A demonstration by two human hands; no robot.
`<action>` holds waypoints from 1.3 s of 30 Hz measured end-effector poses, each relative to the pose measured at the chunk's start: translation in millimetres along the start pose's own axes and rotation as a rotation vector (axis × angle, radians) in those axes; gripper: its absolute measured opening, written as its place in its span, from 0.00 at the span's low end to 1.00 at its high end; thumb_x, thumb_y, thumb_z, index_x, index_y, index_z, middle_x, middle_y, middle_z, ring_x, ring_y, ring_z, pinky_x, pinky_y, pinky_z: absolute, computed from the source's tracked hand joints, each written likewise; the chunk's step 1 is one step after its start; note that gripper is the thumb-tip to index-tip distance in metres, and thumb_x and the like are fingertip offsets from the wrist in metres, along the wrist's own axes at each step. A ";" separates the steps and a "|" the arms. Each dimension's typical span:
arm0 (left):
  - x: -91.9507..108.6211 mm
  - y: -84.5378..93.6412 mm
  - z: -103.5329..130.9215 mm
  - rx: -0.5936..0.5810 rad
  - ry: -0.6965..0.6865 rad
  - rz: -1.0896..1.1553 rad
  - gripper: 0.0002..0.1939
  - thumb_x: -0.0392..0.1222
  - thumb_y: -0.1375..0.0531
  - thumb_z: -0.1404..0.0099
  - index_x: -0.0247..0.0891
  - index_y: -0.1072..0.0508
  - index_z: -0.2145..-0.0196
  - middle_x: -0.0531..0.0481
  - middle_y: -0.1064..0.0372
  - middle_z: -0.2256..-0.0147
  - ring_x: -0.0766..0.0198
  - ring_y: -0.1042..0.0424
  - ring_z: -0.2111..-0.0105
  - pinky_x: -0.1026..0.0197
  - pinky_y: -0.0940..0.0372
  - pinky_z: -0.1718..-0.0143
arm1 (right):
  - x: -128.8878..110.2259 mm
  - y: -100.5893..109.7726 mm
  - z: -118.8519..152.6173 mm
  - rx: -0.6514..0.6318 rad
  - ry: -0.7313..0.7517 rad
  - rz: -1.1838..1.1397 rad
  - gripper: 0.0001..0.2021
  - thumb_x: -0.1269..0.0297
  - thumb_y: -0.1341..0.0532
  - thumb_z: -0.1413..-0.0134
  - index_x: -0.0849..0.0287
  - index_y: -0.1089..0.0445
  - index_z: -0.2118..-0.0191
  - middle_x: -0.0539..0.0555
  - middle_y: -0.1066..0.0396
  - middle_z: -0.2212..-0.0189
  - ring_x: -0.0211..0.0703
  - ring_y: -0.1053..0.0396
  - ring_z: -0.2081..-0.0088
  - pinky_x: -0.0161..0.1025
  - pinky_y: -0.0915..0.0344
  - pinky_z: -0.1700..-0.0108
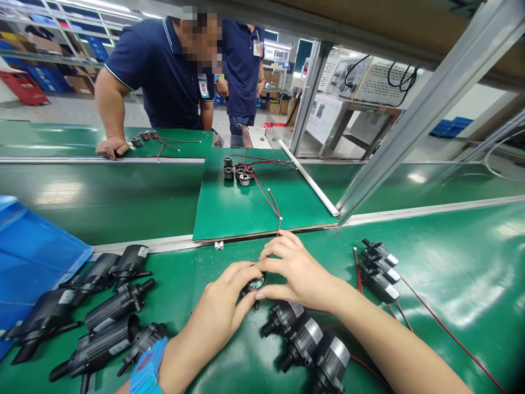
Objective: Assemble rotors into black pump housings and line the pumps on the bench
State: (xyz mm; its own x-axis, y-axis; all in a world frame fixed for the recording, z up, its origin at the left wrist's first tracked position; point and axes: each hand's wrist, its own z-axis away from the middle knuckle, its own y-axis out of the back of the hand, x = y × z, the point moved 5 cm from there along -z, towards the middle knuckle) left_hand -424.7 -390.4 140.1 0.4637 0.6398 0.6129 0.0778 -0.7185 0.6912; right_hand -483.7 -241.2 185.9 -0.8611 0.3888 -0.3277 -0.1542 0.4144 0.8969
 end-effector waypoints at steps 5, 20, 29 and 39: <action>3.7 0.5 -3.0 -0.085 0.008 -0.100 0.10 0.40 0.48 0.26 0.48 0.28 0.53 0.48 0.34 0.46 0.59 0.27 0.49 0.59 0.29 0.52 | -1.7 -1.2 0.3 -0.033 0.008 0.027 0.18 0.47 0.40 0.37 0.51 0.27 0.48 0.52 0.28 0.59 0.44 0.34 0.54 0.55 0.58 0.32; 47.8 -33.6 -58.8 -0.427 0.206 -0.082 0.15 0.49 0.47 0.27 0.39 0.30 0.50 0.41 0.25 0.53 0.47 0.27 0.51 0.45 0.34 0.51 | 61.0 34.2 104.5 -0.507 -0.322 -0.039 0.52 0.38 0.30 0.58 0.53 0.48 0.30 0.62 0.34 0.41 0.62 0.39 0.39 0.61 0.54 0.35; 143.0 -114.8 26.0 -0.193 -0.411 -0.505 0.21 0.52 0.38 0.34 0.36 0.25 0.49 0.41 0.24 0.56 0.46 0.30 0.50 0.40 0.44 0.41 | 40.6 20.1 159.7 -0.451 -0.382 0.088 0.58 0.55 0.28 0.60 0.60 0.61 0.27 0.67 0.45 0.36 0.61 0.47 0.36 0.62 0.62 0.33; 109.4 -77.1 36.8 -0.109 -0.147 -0.538 0.15 0.46 0.39 0.35 0.51 0.26 0.50 0.49 0.25 0.59 0.49 0.31 0.49 0.36 0.51 0.39 | 68.1 12.5 127.8 -0.379 -0.305 0.154 0.30 0.50 0.32 0.45 0.58 0.34 0.40 0.60 0.30 0.48 0.50 0.33 0.47 0.47 0.42 0.42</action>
State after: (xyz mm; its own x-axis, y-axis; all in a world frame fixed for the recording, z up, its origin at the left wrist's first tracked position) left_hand -347.5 -275.0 139.8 0.5029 0.8575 0.1089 0.2490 -0.2643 0.9317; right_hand -482.3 -104.4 136.9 -0.7157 0.6677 -0.2047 -0.2504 0.0282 0.9677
